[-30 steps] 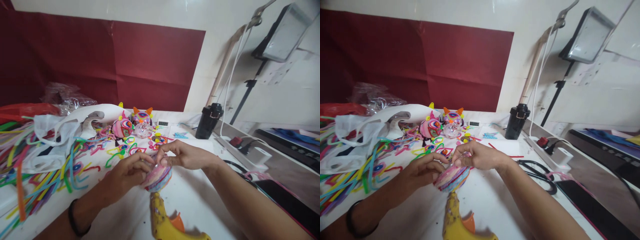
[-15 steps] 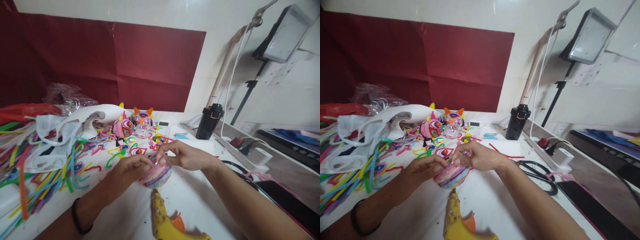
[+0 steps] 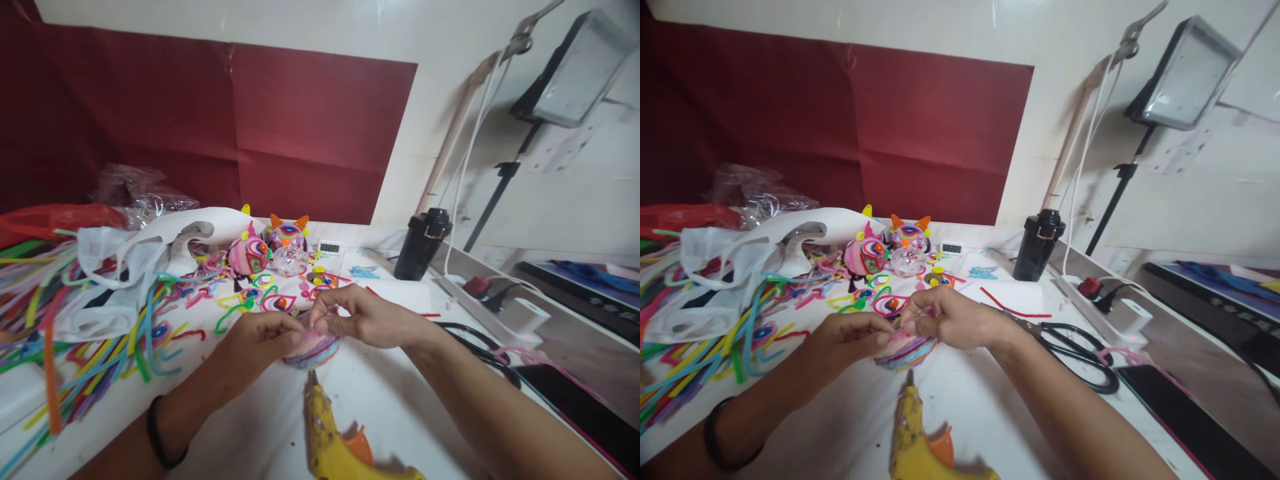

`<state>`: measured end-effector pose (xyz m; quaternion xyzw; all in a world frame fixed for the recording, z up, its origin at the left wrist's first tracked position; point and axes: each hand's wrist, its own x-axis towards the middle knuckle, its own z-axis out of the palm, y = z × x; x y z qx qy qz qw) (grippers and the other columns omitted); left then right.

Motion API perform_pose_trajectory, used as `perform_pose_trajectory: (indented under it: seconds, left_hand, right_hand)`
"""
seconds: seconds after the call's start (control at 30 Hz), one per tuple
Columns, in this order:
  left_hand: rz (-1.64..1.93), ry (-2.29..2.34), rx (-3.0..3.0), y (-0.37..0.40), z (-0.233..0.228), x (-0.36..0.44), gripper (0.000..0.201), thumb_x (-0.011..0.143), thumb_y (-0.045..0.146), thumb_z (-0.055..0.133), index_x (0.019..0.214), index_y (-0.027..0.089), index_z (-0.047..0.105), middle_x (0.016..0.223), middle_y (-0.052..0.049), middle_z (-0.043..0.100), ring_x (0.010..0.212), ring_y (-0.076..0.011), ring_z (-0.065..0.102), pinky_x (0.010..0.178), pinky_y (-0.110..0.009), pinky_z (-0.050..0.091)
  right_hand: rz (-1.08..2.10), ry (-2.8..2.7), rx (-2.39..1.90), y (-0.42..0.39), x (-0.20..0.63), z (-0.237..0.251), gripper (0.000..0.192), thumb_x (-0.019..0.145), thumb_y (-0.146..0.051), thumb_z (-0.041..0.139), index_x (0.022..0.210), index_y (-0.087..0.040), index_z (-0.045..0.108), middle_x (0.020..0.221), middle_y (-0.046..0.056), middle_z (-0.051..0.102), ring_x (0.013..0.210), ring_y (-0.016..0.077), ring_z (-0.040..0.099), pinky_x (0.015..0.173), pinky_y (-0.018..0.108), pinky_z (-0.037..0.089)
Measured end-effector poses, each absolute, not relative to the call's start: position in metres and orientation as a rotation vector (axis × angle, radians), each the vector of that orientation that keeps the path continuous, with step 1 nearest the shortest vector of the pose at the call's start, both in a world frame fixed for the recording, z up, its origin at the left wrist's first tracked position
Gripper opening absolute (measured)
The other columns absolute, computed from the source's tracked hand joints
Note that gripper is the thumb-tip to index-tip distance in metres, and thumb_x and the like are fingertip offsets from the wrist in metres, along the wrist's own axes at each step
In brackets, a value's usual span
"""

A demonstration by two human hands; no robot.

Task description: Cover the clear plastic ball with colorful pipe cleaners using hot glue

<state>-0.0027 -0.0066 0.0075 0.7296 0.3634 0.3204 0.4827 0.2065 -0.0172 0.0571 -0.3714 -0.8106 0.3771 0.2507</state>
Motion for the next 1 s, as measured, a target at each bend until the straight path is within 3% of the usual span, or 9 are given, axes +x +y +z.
perform_pose_trajectory:
  seconds: [0.37,0.73,1.0]
  left_hand:
    - [0.784,0.896,1.916,-0.011,0.014,-0.003,0.019,0.082,0.032,0.057,0.075,0.017,0.066,0.066,0.001,0.055,0.062,-0.0131,0.045,0.056,-0.024,0.035]
    - [0.724,0.827,1.834,-0.004,0.008,-0.005,0.020,0.083,0.033,0.058,0.084,0.016,0.068,0.072,0.001,0.058,0.068,-0.0134,0.049,0.061,-0.023,0.036]
    - [0.714,0.855,2.024,-0.007,0.019,-0.007,0.027,0.085,0.034,0.051,0.070,0.016,0.064,0.063,0.002,0.052,0.063,-0.0129,0.044,0.058,-0.023,0.033]
  right_hand:
    - [1.050,-2.253,-0.992,-0.018,0.206,0.053,0.018,0.085,-0.027,0.058,0.092,-0.012,0.067,0.084,0.004,0.065,0.078,0.0156,0.056,0.073,0.027,0.046]
    - [1.060,-2.207,-1.039,-0.017,0.203,0.051,0.008,0.081,-0.015,0.057,0.082,-0.010,0.063,0.072,0.001,0.057,0.068,0.0124,0.049,0.063,0.023,0.040]
    - [1.078,-2.198,-1.006,-0.014,0.207,0.050,0.010,0.080,-0.021,0.059,0.081,-0.012,0.062,0.071,0.000,0.056,0.067,0.0123,0.048,0.063,0.023,0.040]
